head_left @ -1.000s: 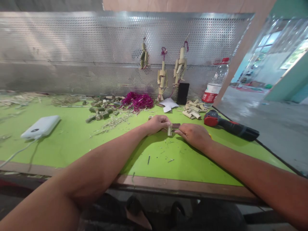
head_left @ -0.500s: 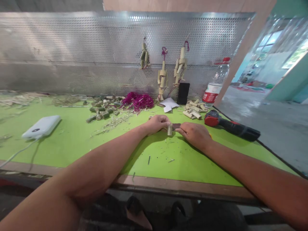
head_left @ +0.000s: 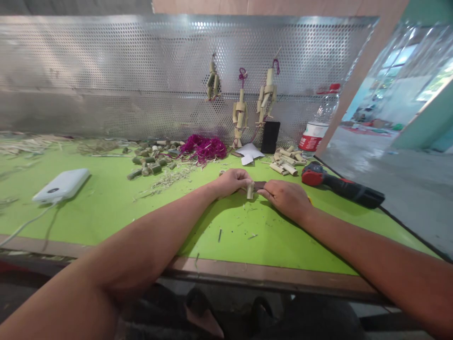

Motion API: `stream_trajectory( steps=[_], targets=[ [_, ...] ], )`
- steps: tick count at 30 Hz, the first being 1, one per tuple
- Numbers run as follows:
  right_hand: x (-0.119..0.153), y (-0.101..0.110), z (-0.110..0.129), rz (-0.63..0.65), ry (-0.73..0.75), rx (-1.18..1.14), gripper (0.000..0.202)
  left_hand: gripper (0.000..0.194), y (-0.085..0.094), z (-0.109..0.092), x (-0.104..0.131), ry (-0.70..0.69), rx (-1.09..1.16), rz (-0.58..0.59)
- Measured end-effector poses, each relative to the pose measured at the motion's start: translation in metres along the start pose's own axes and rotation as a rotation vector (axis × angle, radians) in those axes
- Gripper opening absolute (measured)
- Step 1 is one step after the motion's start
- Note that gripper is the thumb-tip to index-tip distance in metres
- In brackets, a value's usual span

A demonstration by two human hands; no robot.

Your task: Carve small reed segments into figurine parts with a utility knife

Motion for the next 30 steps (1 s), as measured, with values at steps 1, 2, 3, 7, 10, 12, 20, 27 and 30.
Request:
stream_trajectory(
  steps=[1, 2, 3, 7, 10, 12, 20, 27, 30],
  targets=[
    [0.000, -0.001, 0.001, 0.003, 0.008, 0.003, 0.048, 0.018, 0.000, -0.001, 0.000, 0.003, 0.006, -0.004],
    [0.000, -0.001, 0.001, 0.005, 0.015, 0.008, 0.047, 0.016, 0.000, -0.002, 0.001, 0.008, 0.018, -0.007],
    [0.000, -0.002, 0.002, 0.008, 0.022, 0.012, 0.047, 0.015, -0.001, -0.002, 0.001, 0.014, 0.032, -0.009],
    [0.001, -0.005, 0.004, 0.026, 0.045, 0.004, 0.048, 0.015, 0.000, 0.001, 0.001, 0.035, 0.044, -0.007],
    [0.002, -0.007, 0.006, 0.052, 0.075, -0.016, 0.050, 0.019, 0.001, 0.003, 0.001, 0.033, 0.038, -0.004],
    [0.002, -0.008, 0.007, 0.065, 0.089, -0.021, 0.051, 0.020, 0.000, 0.004, 0.001, 0.026, 0.054, 0.007],
    [0.003, -0.010, 0.012, 0.090, 0.148, -0.045, 0.053, 0.022, 0.000, 0.003, 0.000, -0.003, 0.026, 0.000],
    [-0.003, 0.009, -0.013, -0.101, -0.098, -0.121, 0.049, 0.023, 0.008, -0.008, 0.013, -0.044, 0.063, -0.060],
    [-0.005, 0.017, -0.018, -0.172, -0.149, -0.225, 0.047, 0.027, 0.011, -0.013, 0.023, -0.023, 0.095, -0.082]
  ],
)
Point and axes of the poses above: each hand's wrist, its own x-axis away from the middle knuckle, its own y-axis out of the back of the hand, z = x × y, the point moved 9 cm from there along -x, towards the middle knuckle, and after that the axes turned 2 degrees about -y, right-handed, at the moved point
